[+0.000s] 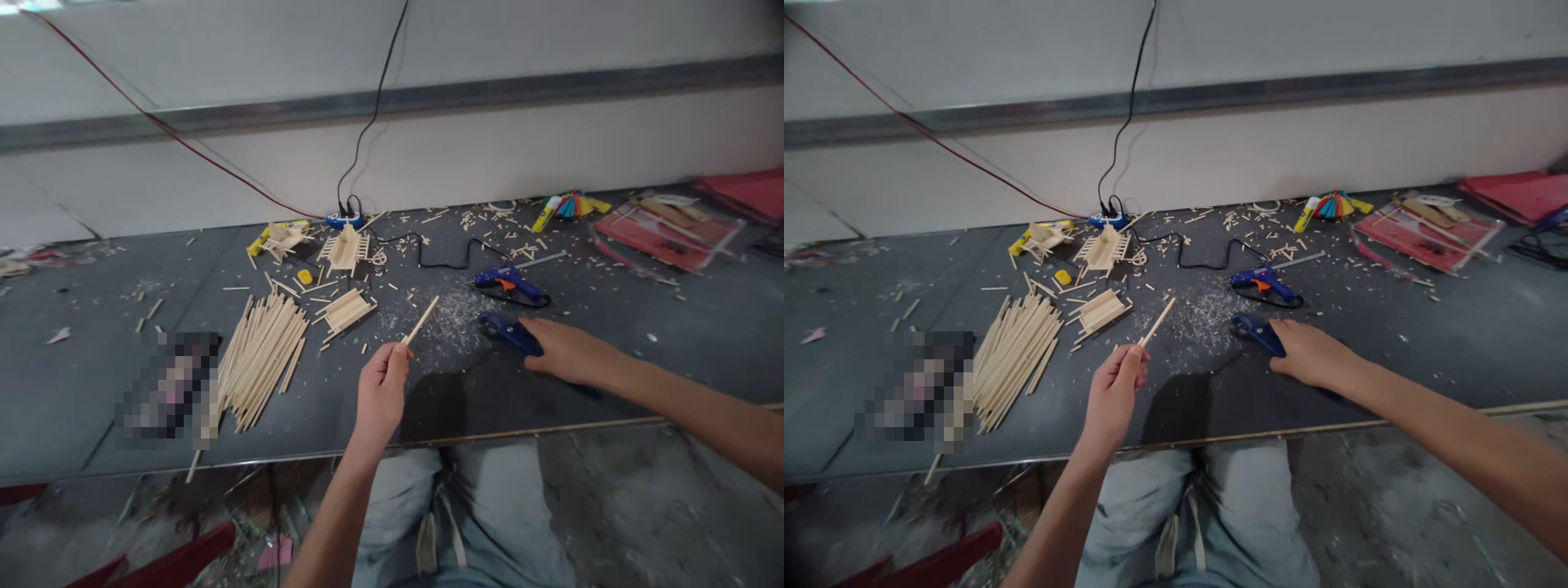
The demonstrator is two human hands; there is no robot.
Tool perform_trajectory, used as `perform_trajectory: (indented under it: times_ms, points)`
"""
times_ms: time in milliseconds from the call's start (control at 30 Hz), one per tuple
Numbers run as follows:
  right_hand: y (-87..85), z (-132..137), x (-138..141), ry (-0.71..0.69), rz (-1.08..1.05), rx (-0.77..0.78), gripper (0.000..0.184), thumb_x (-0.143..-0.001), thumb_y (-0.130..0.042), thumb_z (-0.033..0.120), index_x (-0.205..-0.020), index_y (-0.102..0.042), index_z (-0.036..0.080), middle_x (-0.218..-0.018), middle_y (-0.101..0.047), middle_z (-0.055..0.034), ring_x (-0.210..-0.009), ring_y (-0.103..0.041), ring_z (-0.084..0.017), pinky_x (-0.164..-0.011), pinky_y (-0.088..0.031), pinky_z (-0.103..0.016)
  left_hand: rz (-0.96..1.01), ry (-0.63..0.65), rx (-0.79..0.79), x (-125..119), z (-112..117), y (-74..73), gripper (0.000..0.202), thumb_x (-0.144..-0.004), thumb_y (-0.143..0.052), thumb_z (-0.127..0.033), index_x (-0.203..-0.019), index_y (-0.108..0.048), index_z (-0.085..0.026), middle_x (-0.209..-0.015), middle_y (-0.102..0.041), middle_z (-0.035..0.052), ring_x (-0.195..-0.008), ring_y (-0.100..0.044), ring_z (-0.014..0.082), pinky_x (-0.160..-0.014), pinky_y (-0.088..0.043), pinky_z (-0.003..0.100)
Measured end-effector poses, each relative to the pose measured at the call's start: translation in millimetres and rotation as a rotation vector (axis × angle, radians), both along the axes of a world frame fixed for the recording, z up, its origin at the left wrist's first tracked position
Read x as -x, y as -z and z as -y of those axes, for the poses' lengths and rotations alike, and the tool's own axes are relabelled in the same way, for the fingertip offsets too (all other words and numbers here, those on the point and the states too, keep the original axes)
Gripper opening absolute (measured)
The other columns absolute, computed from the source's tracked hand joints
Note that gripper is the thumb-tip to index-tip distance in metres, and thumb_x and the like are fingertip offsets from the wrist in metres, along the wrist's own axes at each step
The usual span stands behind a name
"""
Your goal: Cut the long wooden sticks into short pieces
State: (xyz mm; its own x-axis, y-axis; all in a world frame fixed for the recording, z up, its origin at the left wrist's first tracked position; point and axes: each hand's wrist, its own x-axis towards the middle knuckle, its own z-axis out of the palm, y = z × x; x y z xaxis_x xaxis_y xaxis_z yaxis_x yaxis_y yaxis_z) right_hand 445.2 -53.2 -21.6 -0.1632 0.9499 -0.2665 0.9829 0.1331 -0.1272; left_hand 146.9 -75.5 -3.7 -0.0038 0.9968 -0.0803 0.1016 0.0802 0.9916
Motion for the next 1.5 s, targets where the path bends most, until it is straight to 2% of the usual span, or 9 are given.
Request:
perform_trajectory:
  times_ms: [133,267,367,500,667,833,1100,1267,1500]
  points:
    - [-12.1,1,8,0.079,-0.05,-0.06,0.059,-0.075,-0.046,0.037,-0.13,-0.039,0.015,-0.123,-0.053,-0.0124,-0.105,-0.055,-0.03,-0.084,-0.044,-0.036,-0.01,-0.003,-0.018,-2,1,-3.9,0.028,-0.084,-0.042,-0.039,-0.071,-0.052,-0.016,-0.056,-0.038,-0.0042,-0.053,-0.035,0.0079,-0.049,-0.028,0.019]
    - [-20.8,6,21,0.129,-0.197,-0.163,0.049,-0.077,-0.043,0.03,-0.125,-0.045,0.019,-0.113,-0.061,-0.008,-0.098,-0.059,-0.026,-0.078,-0.046,-0.032,0.019,0.002,-0.009,-4,2,-6.0,0.028,-0.084,-0.042,-0.039,-0.07,-0.051,-0.016,-0.054,-0.036,-0.0048,-0.051,-0.033,0.0075,-0.048,-0.027,0.019]
    - [-21.3,14,30,0.213,-0.32,-0.23,0.044,-0.077,-0.045,0.031,-0.12,-0.049,0.02,-0.105,-0.064,-0.0061,-0.09,-0.062,-0.024,-0.074,-0.047,-0.03,0.008,0.003,-0.015,-4,2,-7.9,0.028,-0.084,-0.042,-0.04,-0.07,-0.051,-0.017,-0.054,-0.035,-0.0048,-0.051,-0.033,0.0077,-0.048,-0.027,0.019]
    - [-14.9,27,28,0.412,-0.423,-0.383,0.042,-0.074,-0.05,0.04,-0.11,-0.057,0.02,-0.092,-0.067,-0.0049,-0.08,-0.063,-0.024,-0.067,-0.046,-0.03,-0.002,-0.002,-0.035,-4,4,-11.6,0.028,-0.084,-0.042,-0.04,-0.07,-0.051,-0.017,-0.053,-0.035,-0.0049,-0.051,-0.033,0.0079,-0.048,-0.027,0.019]
    - [-10.8,36,11,0.574,-0.543,-0.296,0.04,-0.075,-0.045,0.047,-0.1,-0.06,0.019,-0.084,-0.068,-0.0059,-0.073,-0.062,-0.024,-0.064,-0.046,-0.031,0.02,0.002,-0.043,-6,7,-17.6,0.027,-0.084,-0.042,-0.039,-0.07,-0.051,-0.017,-0.053,-0.034,-0.0051,-0.049,-0.033,0.0079,-0.047,-0.027,0.019]
    - [-21.3,41,13,0.478,-0.579,-0.15,0.032,-0.075,-0.046,0.044,-0.093,-0.06,0.021,-0.086,-0.068,-0.0042,-0.08,-0.061,-0.024,-0.07,-0.044,-0.031,-0.045,0.006,-0.1,-8,10,-25.7,0.028,-0.084,-0.04,-0.04,-0.071,-0.051,-0.017,-0.054,-0.036,-0.0047,-0.049,-0.034,0.0083,-0.047,-0.027,0.02]
    - [-55.2,74,67,0.236,-0.753,0.189,0.03,-0.076,-0.049,0.038,-0.097,-0.058,0.02,-0.095,-0.065,-0.0036,-0.087,-0.058,-0.024,-0.074,-0.042,-0.031,-0.23,0.0,-0.165,-8,20,-35.1,0.029,-0.086,-0.037,-0.04,-0.073,-0.051,-0.018,-0.053,-0.035,-0.0053,-0.05,-0.033,0.0085,-0.048,-0.026,0.02]
    - [-65.7,84,87,0.227,-0.833,0.266,0.028,-0.076,-0.048,0.034,-0.099,-0.056,0.019,-0.094,-0.064,-0.0039,-0.086,-0.056,-0.023,-0.075,-0.041,-0.03,-0.346,0.025,-0.273,-9,25,-36.7,0.029,-0.087,-0.036,-0.036,-0.072,-0.052,-0.017,-0.056,-0.04,-0.0042,-0.053,-0.036,0.0091,-0.052,-0.028,0.02]
    - [-67.0,87,98,0.211,-0.866,0.295,0.024,-0.076,-0.047,0.033,-0.094,-0.057,0.019,-0.089,-0.061,-0.0026,-0.08,-0.053,-0.02,-0.069,-0.04,-0.028,-0.553,0.13,-0.436,-11,28,-32.6,0.026,-0.089,-0.032,-0.027,-0.076,-0.051,-0.017,-0.068,-0.052,0.0012,-0.064,-0.046,0.0123,-0.059,-0.034,0.022]
